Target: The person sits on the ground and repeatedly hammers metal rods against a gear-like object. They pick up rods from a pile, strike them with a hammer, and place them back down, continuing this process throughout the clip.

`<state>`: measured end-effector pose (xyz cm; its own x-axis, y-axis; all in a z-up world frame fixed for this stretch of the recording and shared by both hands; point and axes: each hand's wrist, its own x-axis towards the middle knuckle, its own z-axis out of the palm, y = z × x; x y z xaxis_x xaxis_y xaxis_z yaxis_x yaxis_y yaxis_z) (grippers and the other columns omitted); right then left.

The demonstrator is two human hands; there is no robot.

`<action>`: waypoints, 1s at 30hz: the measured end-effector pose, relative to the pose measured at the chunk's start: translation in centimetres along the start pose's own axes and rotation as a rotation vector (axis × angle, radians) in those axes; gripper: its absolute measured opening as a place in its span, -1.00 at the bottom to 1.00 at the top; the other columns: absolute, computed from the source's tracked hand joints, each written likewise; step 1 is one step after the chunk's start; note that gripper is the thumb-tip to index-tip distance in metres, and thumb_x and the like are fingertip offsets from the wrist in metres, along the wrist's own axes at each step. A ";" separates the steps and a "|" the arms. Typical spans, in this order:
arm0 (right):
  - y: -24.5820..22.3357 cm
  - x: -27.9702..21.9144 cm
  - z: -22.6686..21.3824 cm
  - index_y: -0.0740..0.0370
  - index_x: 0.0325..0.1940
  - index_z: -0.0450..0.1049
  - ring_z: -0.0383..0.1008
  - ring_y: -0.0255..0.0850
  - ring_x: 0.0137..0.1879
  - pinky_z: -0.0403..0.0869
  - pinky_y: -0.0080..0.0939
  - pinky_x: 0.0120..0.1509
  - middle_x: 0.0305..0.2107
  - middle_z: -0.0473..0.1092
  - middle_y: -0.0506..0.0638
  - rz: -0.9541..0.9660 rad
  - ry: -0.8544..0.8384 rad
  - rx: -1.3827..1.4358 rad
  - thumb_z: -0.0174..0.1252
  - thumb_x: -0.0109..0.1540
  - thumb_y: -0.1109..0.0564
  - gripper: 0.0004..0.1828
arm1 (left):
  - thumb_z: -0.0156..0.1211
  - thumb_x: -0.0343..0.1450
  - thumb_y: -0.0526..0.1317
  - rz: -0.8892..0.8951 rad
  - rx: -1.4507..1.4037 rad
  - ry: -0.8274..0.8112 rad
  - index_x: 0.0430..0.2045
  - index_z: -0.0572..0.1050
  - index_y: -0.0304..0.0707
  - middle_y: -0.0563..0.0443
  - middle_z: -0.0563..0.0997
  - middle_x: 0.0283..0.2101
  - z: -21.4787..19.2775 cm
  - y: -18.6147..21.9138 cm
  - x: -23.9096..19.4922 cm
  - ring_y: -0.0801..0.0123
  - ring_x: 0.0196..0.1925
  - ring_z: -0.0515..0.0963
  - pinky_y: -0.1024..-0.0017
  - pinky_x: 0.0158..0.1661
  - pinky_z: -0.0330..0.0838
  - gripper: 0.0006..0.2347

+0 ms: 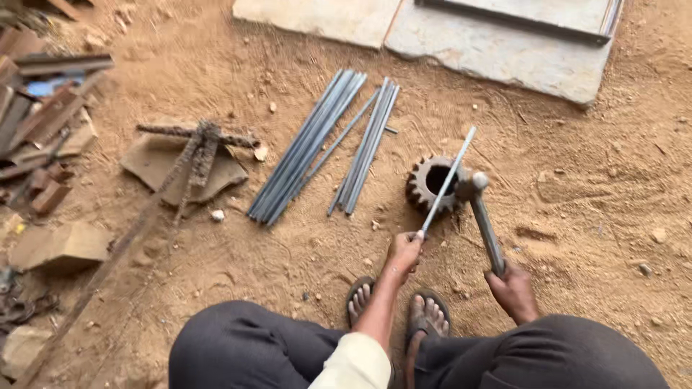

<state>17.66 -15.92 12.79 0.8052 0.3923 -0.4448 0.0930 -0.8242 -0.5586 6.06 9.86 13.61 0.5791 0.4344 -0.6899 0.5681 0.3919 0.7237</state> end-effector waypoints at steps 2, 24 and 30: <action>-1.4 0.0 -1.0 0.25 -0.03 0.50 0.25 -0.30 -0.61 0.34 -0.15 -0.56 -0.61 0.37 -0.05 -0.045 0.021 -0.010 0.15 0.33 0.00 -0.72 | 0.04 0.57 -0.05 0.010 -0.041 0.025 -0.33 0.63 -0.27 0.11 0.59 -0.53 0.8 -1.8 2.0 0.53 -0.64 0.38 0.50 -0.59 0.22 -0.70; -8.1 1.9 -6.0 0.30 -0.23 0.39 0.24 -0.34 -0.66 0.35 -0.28 -0.66 -0.67 0.25 -0.09 -0.288 0.221 0.013 0.11 0.36 0.13 -0.83 | -0.11 0.63 0.07 0.110 0.323 0.120 -0.34 0.61 -0.21 -0.12 0.63 -0.48 1.3 -4.8 9.3 0.17 -0.62 0.43 0.10 -0.52 0.25 -0.59; -7.9 2.6 -6.6 0.24 0.09 0.39 0.25 -0.33 -0.67 0.35 -0.27 -0.67 -0.63 0.32 -0.05 -0.062 -0.014 -0.174 0.06 0.28 0.20 -0.72 | -0.11 0.57 0.10 0.084 0.338 0.138 -0.41 0.58 -0.16 0.01 0.60 -0.49 1.4 -3.2 5.5 0.28 -0.48 0.55 0.23 -0.43 0.38 -0.60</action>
<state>22.89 -11.08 20.60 0.7867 0.4490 -0.4236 0.2428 -0.8560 -0.4565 8.29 9.85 7.49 0.5608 0.5679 -0.6025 0.6963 0.0703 0.7143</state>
